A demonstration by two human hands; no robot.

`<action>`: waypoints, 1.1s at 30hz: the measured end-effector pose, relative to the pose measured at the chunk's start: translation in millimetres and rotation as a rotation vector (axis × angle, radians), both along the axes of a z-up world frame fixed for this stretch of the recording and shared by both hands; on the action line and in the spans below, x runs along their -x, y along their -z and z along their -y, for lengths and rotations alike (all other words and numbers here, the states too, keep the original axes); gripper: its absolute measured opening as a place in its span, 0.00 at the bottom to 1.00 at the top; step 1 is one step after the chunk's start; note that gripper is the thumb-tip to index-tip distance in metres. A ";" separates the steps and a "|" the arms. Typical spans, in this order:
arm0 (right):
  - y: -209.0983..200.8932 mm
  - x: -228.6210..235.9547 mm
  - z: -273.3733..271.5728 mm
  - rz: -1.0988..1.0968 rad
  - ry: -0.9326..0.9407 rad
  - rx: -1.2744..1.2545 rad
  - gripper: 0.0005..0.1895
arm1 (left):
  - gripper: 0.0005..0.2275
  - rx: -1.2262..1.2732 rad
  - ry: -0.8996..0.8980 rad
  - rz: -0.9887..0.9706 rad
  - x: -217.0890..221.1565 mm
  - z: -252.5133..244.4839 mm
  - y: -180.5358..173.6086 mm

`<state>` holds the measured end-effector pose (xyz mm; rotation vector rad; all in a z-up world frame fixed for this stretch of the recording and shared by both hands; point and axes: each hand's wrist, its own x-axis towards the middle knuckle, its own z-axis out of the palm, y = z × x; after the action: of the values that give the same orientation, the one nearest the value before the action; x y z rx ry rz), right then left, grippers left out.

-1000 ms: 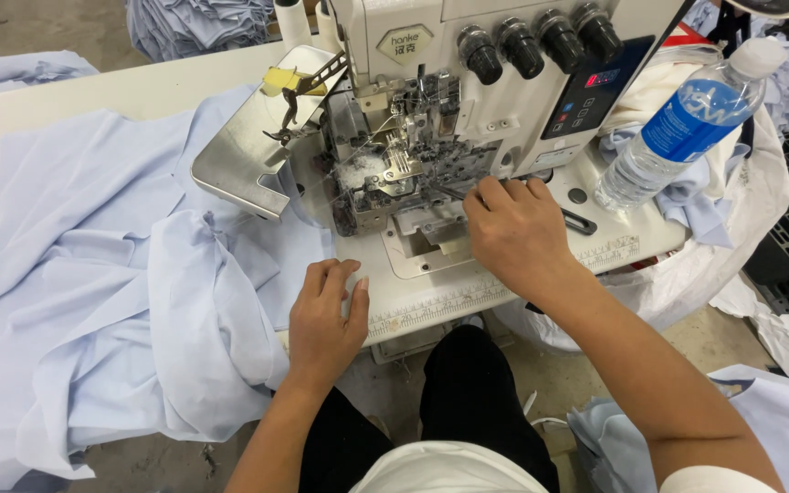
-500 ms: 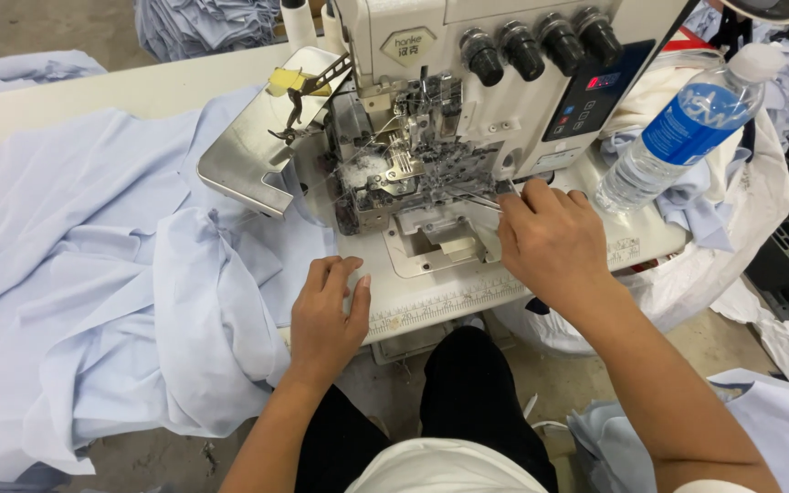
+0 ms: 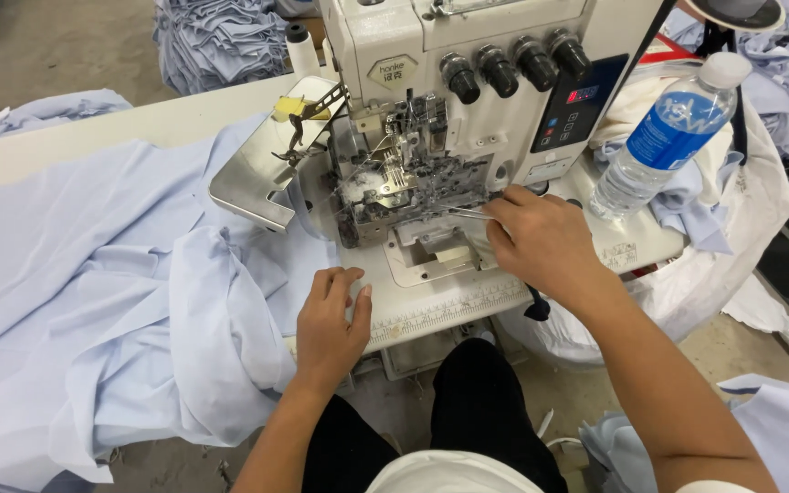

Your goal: The person uses a small metal tool to clean lint and thread from the needle area of an industrial sewing machine. They repeatedly scrape and pull debris from the machine's internal components while guiding a light blue garment nearby.

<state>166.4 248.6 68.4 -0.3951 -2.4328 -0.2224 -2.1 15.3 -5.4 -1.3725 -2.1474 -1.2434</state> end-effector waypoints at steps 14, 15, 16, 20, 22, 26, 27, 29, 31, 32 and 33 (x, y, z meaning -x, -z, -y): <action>0.4 18.3 0.7 0.267 0.081 0.351 0.11 | 0.07 0.033 -0.014 0.000 0.6 0.7 4.9; -6.1 13.8 3.2 0.259 0.082 0.341 0.11 | 0.07 0.023 -0.013 -0.008 0.8 0.3 4.2; -12.4 9.9 5.6 0.248 0.044 0.396 0.11 | 0.07 0.024 -0.013 -0.007 1.6 -0.2 3.4; 0.2 -12.2 -8.8 0.106 0.104 0.386 0.12 | 0.06 0.016 -0.008 -0.041 0.7 1.3 3.5; 10.4 -12.0 -10.3 0.042 0.119 0.172 0.12 | 0.07 0.010 -0.009 -0.054 4.9 -1.6 4.9; 10.1 -1.4 -0.8 -0.131 0.140 -0.217 0.12 | 0.06 0.015 -0.008 -0.064 5.1 -1.6 6.1; 12.1 2.3 -1.8 -0.126 0.137 -0.214 0.12 | 0.06 0.019 -0.010 -0.059 5.0 -1.2 6.4; 14.7 10.4 -3.9 -0.141 0.212 -0.337 0.12 | 0.07 0.019 -0.010 -0.071 5.7 -0.7 5.8; 14.3 12.8 -1.7 -0.138 0.213 -0.342 0.11 | 0.07 0.013 -0.010 -0.074 6.5 -0.3 5.9; 13.7 14.2 -0.9 -0.139 0.218 -0.347 0.11 | 0.07 0.006 -0.007 -0.080 7.1 -0.5 5.7; 12.5 14.4 1.0 -0.136 0.216 -0.346 0.11 | 0.07 0.007 -0.008 -0.077 7.5 0.1 5.4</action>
<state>152.0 247.6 55.8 -0.4977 -2.1632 -0.6770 -9.6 15.2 -10.8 -1.3895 -2.1058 -1.1617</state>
